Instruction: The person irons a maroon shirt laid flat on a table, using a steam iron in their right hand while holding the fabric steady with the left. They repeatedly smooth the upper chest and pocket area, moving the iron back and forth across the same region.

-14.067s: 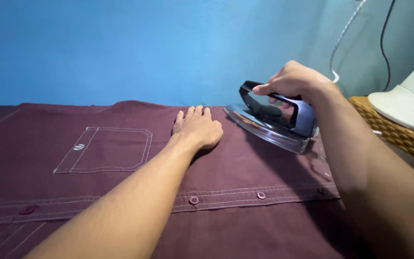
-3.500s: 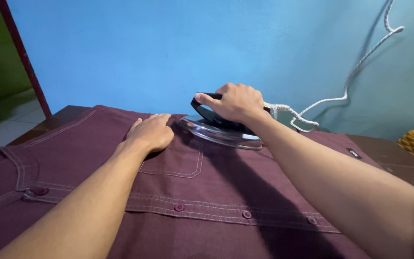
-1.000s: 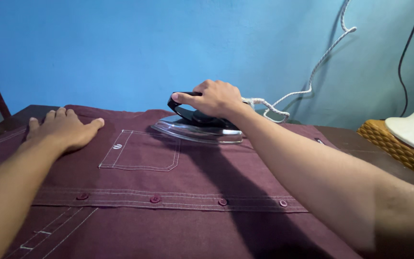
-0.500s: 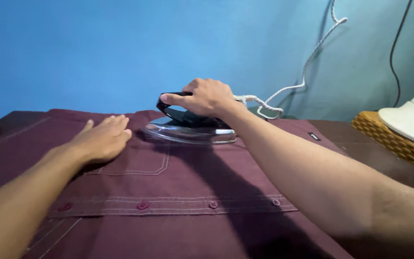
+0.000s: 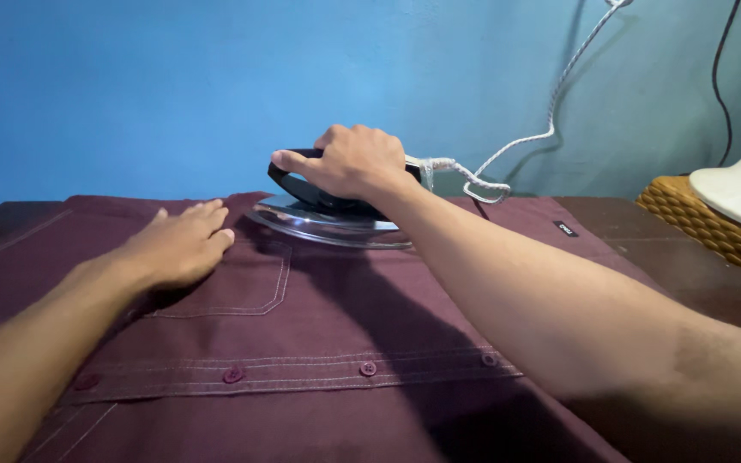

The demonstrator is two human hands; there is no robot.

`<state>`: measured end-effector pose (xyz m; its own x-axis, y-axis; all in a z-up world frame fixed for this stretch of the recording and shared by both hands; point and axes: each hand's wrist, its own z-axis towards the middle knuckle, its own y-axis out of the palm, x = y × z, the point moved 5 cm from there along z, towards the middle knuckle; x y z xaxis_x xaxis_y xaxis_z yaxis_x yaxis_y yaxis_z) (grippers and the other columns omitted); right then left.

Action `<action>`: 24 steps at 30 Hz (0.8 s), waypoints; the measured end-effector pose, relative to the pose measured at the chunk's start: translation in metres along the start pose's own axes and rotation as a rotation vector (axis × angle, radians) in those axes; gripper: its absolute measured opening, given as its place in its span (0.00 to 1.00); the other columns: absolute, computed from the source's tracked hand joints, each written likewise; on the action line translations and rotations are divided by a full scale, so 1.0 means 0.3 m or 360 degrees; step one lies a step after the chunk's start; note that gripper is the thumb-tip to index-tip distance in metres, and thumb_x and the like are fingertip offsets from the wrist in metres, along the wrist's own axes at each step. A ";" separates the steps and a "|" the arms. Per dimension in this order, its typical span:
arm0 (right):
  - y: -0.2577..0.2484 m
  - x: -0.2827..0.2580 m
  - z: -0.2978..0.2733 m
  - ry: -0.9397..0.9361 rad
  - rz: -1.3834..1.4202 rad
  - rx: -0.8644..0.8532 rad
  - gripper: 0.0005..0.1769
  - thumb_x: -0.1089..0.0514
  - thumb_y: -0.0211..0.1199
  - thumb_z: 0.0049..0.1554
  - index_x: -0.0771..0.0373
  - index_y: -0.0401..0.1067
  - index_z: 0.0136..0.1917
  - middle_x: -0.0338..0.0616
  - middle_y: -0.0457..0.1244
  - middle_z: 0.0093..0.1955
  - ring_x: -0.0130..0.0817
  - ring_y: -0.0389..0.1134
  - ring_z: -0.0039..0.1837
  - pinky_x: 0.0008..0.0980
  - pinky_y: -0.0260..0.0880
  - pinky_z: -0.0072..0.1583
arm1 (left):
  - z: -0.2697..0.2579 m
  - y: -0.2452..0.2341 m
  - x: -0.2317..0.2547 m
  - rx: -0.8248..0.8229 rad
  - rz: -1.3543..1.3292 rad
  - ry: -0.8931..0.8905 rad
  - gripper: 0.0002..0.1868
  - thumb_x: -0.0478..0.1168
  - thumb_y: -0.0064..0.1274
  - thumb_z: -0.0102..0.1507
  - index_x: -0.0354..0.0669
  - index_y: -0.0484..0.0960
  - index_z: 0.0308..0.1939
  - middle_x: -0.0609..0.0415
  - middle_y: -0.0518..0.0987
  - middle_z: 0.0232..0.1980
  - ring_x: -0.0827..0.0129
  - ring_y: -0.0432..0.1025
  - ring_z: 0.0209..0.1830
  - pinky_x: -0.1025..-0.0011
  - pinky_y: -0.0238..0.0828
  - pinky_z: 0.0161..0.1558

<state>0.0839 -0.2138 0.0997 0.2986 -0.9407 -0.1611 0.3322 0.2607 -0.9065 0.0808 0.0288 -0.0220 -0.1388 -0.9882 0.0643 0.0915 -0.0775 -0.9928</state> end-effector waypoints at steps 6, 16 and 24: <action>0.001 0.011 0.013 -0.0042 0.0037 0.0099 0.52 0.07 0.48 0.39 0.45 0.80 0.55 0.44 0.71 0.47 0.44 0.73 0.54 0.45 0.71 0.52 | -0.060 -0.023 0.041 -0.0029 -0.0104 -0.0155 0.38 0.59 0.27 0.69 0.49 0.45 0.80 0.59 0.42 0.85 0.68 0.35 0.85 0.51 0.32 0.79; -0.026 0.019 -0.052 -0.0249 0.0018 -0.0050 0.50 0.08 0.45 0.42 0.45 0.84 0.48 0.43 0.72 0.39 0.42 0.74 0.50 0.44 0.71 0.51 | -0.088 -0.043 0.031 0.0076 -0.0142 -0.0229 0.43 0.64 0.33 0.67 0.46 0.48 0.80 0.53 0.46 0.84 0.67 0.37 0.85 0.53 0.34 0.79; -0.024 -0.012 -0.052 -0.0025 -0.0055 -0.0068 0.49 0.08 0.45 0.41 0.40 0.82 0.54 0.46 0.72 0.45 0.44 0.74 0.54 0.46 0.72 0.54 | -0.130 -0.078 0.063 -0.0006 -0.0134 -0.0269 0.44 0.65 0.33 0.67 0.48 0.46 0.80 0.56 0.42 0.85 0.68 0.35 0.85 0.50 0.31 0.80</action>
<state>0.0664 -0.2157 0.1008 0.3015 -0.9454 -0.1236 0.3039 0.2181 -0.9274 0.0376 0.0172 -0.0016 0.0217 -0.9864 0.1627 0.0831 -0.1604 -0.9835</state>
